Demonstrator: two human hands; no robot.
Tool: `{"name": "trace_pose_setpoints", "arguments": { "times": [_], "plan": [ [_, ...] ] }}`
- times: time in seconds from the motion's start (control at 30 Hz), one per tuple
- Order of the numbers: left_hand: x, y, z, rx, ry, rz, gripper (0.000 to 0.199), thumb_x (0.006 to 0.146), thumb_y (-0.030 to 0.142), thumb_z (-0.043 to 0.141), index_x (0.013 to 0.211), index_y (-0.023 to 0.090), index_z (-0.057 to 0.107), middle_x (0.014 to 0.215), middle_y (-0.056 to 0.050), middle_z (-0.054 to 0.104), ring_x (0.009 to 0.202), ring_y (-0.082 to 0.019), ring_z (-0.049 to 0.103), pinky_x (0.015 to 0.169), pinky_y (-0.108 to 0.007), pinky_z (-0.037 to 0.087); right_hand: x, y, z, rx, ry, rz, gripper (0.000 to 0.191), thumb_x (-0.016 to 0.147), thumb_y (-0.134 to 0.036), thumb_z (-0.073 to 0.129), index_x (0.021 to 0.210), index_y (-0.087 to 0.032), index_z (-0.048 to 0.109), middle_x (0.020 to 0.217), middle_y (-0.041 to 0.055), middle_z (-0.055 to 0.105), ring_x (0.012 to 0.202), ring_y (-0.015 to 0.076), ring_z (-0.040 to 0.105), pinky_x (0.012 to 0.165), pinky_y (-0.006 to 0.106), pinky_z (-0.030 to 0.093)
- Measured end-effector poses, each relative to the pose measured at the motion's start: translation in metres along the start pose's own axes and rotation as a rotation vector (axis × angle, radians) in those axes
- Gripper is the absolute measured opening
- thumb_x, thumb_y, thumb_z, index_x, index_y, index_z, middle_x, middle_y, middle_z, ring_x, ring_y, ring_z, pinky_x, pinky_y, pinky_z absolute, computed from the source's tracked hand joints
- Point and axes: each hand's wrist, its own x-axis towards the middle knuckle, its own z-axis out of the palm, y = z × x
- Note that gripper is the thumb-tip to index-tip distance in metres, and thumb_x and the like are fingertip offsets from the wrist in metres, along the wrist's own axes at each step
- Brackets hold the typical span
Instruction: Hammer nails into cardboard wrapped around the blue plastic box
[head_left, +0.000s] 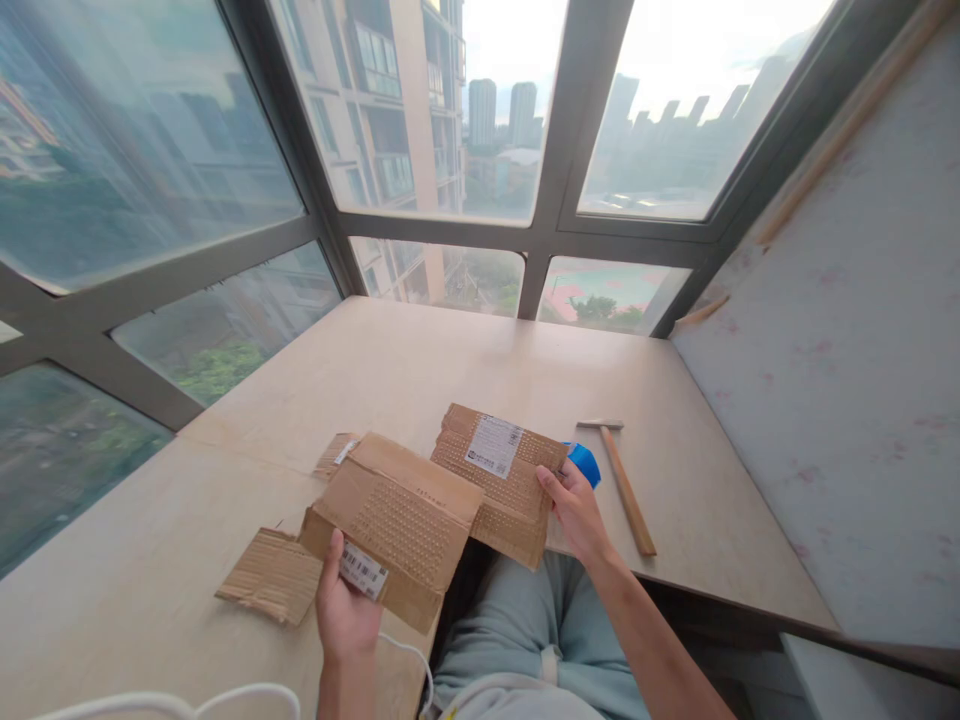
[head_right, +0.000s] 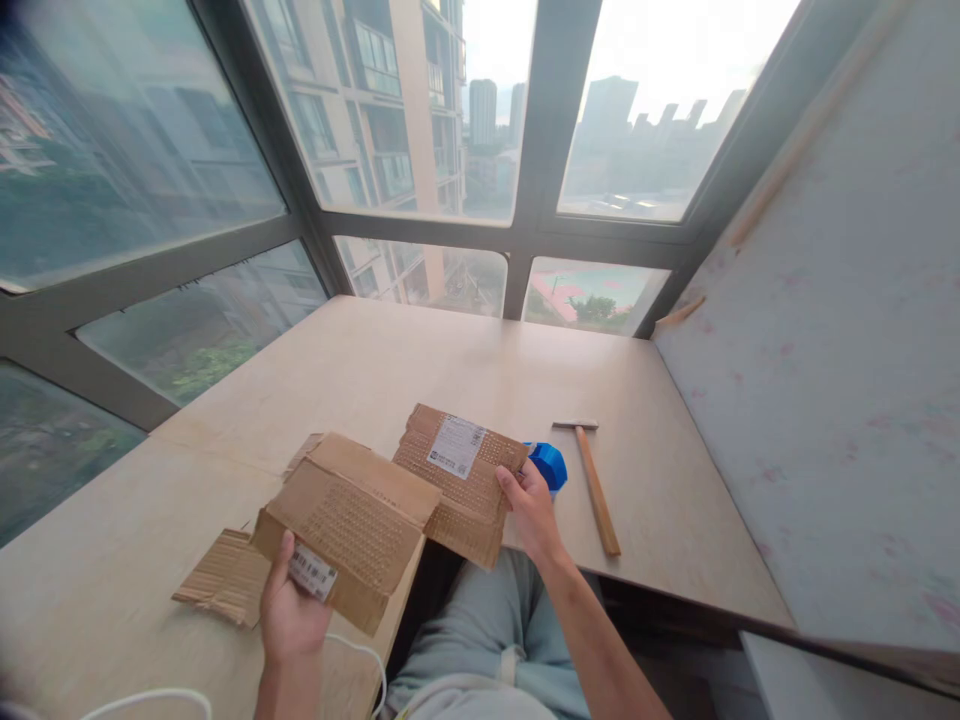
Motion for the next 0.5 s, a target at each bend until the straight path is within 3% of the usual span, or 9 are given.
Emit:
{"name": "trace_pose_setpoints", "arguments": {
  "times": [0.17,0.3,0.5],
  "plan": [
    [-0.015,-0.019,0.016,0.039,-0.116,-0.010,0.028,0.081,0.015,0.062,0.108,0.021,0.066,0.095,-0.003,0.073,0.089,-0.017,0.069,0.077,-0.028,0.057,-0.006,-0.008,0.009,0.039,-0.041,0.039,0.043,0.075,-0.041,0.078,0.111,-0.020,0.067,0.106,0.0076,0.073,0.099,0.0261,0.066,0.077,0.034,0.055],
    [-0.031,-0.037,0.029,0.140,-0.115,0.008,0.030,0.077,0.014,0.067,0.107,0.019,0.065,0.094,-0.005,0.073,0.081,-0.017,0.070,0.073,-0.028,0.057,-0.009,-0.006,0.013,0.039,-0.026,0.064,0.044,0.075,-0.044,0.076,0.112,-0.022,0.066,0.106,0.0059,0.073,0.097,0.0253,0.067,0.074,0.032,0.055],
    [-0.040,-0.057,0.038,0.107,-0.085,0.037,0.030,0.080,0.017,0.069,0.110,0.019,0.063,0.101,-0.005,0.072,0.087,-0.017,0.069,0.080,-0.032,0.056,-0.015,0.002,0.012,0.106,0.025,0.138,0.042,0.075,-0.052,0.073,0.106,-0.023,0.068,0.101,0.0044,0.074,0.097,0.0245,0.067,0.074,0.032,0.056]
  ]
}}
